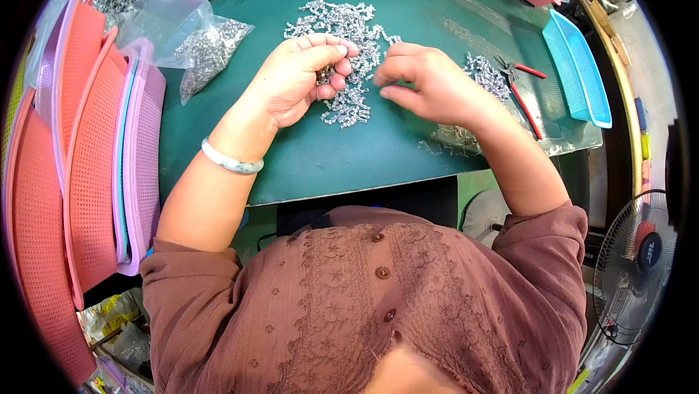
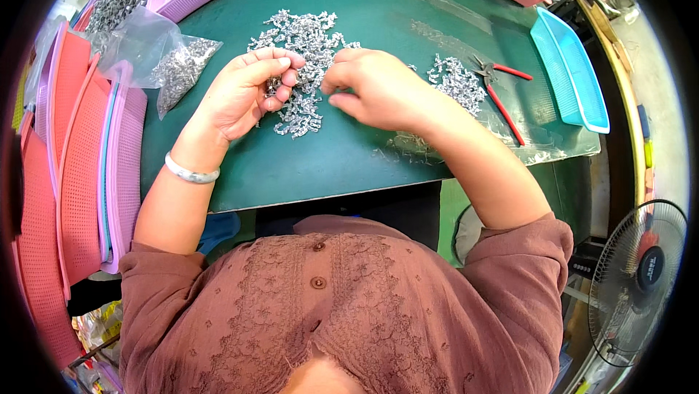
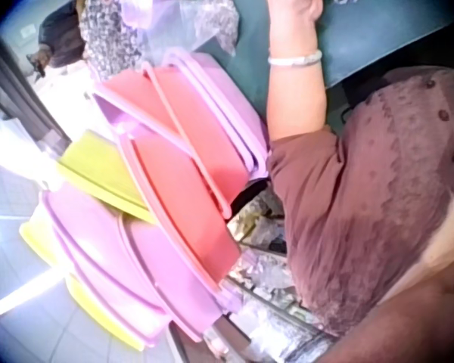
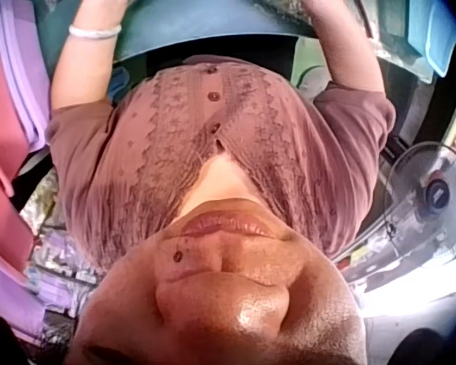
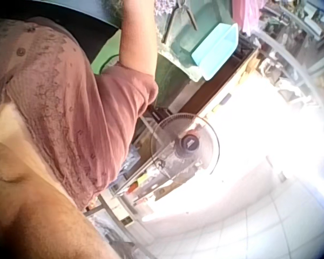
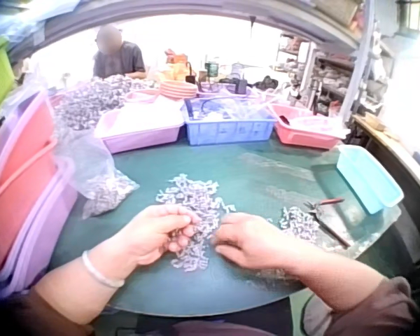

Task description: The person sits at a green workbench and repeatedly picks up small silver metal components, connecting them together by hand. The person works with a pile of these components, occasionally using pliers to assist with the assembly process.

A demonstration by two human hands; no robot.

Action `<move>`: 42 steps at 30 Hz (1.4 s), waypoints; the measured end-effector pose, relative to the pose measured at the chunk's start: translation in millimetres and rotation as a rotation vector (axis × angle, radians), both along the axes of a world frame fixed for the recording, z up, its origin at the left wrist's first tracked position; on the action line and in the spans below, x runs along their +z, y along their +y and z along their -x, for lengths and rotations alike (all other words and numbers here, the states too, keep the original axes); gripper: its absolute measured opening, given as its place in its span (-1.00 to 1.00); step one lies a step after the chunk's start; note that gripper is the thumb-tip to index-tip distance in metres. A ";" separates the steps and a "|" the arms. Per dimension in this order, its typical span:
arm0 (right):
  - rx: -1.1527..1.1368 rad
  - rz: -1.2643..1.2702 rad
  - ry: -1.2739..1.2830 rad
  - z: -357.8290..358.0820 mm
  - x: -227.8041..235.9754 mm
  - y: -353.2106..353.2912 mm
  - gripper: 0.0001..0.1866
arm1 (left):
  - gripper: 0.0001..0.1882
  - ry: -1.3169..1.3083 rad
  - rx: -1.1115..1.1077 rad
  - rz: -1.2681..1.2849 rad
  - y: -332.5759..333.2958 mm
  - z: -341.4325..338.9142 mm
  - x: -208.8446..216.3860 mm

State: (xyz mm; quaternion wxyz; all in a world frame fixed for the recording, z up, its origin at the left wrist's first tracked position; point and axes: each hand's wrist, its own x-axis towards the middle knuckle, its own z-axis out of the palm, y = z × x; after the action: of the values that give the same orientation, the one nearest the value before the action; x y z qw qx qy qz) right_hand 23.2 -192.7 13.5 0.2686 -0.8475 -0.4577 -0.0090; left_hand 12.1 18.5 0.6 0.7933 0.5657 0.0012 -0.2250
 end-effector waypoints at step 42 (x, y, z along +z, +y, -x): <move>-0.098 -0.394 0.003 1.7 -10.3 9.5 -0.90 | -0.90 -0.090 -0.134 -0.118 -8.5 7.0 0.4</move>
State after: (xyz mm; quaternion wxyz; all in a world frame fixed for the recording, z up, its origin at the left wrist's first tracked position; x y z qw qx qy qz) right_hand 21.5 -183.1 3.3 0.4292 -0.7998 -0.4048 -0.1103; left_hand 5.1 10.0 1.0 0.7412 0.6196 -0.0592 -0.2516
